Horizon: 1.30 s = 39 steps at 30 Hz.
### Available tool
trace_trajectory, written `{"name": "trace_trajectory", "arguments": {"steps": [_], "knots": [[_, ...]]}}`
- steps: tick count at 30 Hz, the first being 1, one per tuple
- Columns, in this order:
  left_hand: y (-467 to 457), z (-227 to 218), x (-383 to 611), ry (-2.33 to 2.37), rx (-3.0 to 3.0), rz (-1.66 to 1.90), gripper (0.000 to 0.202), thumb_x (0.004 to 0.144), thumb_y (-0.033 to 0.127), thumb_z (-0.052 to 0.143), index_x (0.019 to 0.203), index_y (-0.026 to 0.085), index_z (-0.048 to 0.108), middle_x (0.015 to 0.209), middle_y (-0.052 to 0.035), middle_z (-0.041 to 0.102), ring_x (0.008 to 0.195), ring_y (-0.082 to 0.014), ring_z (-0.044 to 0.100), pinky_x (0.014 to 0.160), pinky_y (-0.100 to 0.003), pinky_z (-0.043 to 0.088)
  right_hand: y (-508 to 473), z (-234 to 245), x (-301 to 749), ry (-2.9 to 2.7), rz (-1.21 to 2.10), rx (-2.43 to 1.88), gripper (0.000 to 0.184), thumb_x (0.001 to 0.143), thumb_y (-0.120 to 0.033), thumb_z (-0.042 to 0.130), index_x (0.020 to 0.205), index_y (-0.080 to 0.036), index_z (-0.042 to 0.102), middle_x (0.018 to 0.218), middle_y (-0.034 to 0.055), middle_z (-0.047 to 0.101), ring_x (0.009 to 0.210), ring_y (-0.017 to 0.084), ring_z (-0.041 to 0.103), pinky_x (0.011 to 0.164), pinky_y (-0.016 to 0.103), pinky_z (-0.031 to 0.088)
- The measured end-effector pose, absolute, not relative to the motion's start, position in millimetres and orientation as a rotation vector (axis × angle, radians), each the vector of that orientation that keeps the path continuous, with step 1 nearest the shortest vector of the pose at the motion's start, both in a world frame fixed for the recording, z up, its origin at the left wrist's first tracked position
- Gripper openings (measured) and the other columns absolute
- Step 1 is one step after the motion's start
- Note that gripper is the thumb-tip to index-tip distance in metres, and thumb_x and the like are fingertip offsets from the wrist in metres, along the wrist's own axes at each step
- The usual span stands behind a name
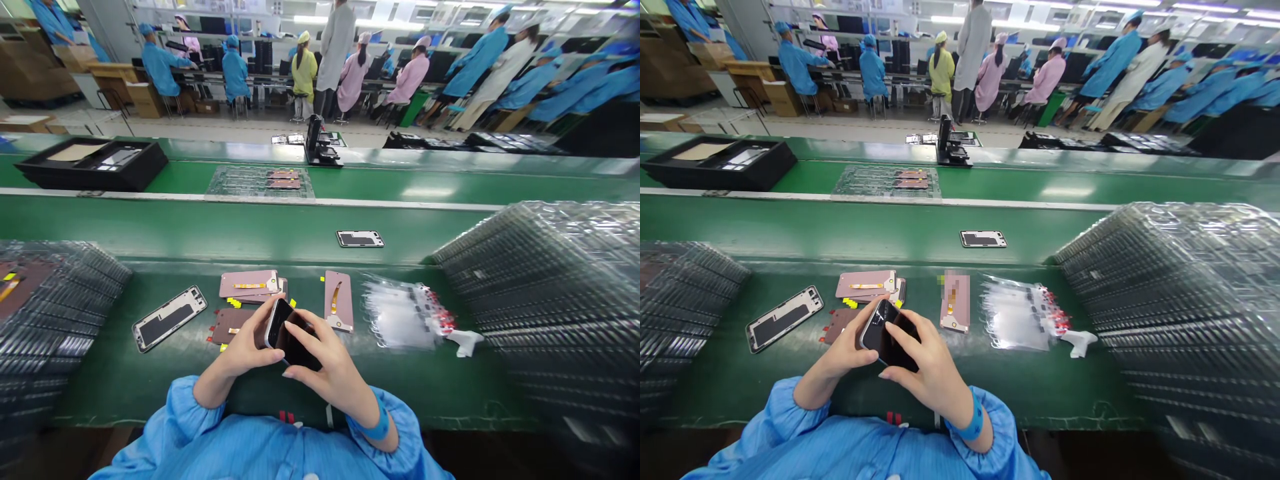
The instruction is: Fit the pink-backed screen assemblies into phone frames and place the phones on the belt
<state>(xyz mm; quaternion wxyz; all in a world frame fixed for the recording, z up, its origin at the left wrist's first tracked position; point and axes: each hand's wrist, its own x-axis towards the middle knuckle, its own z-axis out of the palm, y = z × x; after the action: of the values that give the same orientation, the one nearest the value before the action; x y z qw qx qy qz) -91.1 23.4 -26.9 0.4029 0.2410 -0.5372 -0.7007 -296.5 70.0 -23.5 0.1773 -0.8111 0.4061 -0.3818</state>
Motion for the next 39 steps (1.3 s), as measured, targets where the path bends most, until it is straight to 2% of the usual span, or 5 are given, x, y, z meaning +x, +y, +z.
{"name": "trace_trajectory", "arguments": {"steps": [8,18,26,33,39], "knots": [[25,-27,-89,-1.380,0.620,-1.761,0.093,0.070,0.040,0.084,0.151,0.028,0.040,0.151,-0.0137,0.045,0.139,-0.0360,0.043,0.116,-0.047,0.035,71,-17,-295,1.116,-1.132,-2.346,0.060,0.096,-0.045,0.059,0.149,-0.026,0.040,0.147,0.0155,0.038,0.133,0.030,0.043,0.105,0.049,0.047],[23,-34,-82,-1.473,0.561,-1.717,0.094,0.070,0.037,0.085,0.151,0.031,0.039,0.154,-0.0110,0.042,0.142,-0.0358,0.037,0.118,-0.043,0.033,73,-14,-294,1.083,-1.127,-2.358,0.059,0.095,-0.040,0.062,0.148,-0.024,0.040,0.148,0.0163,0.035,0.136,0.031,0.038,0.107,0.052,0.044],[24,-30,-81,-1.482,0.520,-1.752,0.093,0.069,0.036,0.086,0.150,0.032,0.040,0.149,-0.0122,0.048,0.139,-0.0352,0.043,0.116,-0.045,0.035,76,-7,-292,1.105,-1.150,-2.409,0.053,0.096,-0.040,0.060,0.143,-0.021,0.046,0.145,0.0177,0.039,0.134,0.030,0.040,0.106,0.051,0.045],[25,-33,-77,-1.480,0.527,-1.748,0.097,0.066,0.039,0.087,0.151,0.035,0.039,0.148,-0.0109,0.049,0.138,-0.0337,0.045,0.117,-0.043,0.034,77,-1,-291,1.124,-1.129,-2.493,0.056,0.094,-0.049,0.060,0.137,-0.015,0.050,0.140,0.0215,0.044,0.131,0.033,0.041,0.104,0.053,0.045],[28,-38,-82,-1.360,0.533,-1.816,0.098,0.061,0.041,0.091,0.147,0.034,0.045,0.147,-0.0101,0.051,0.139,-0.0364,0.043,0.119,-0.048,0.030,82,6,-287,1.267,-1.071,-2.536,0.050,0.095,-0.046,0.060,0.136,-0.020,0.052,0.136,0.0187,0.051,0.127,0.034,0.046,0.103,0.063,0.039]]}}
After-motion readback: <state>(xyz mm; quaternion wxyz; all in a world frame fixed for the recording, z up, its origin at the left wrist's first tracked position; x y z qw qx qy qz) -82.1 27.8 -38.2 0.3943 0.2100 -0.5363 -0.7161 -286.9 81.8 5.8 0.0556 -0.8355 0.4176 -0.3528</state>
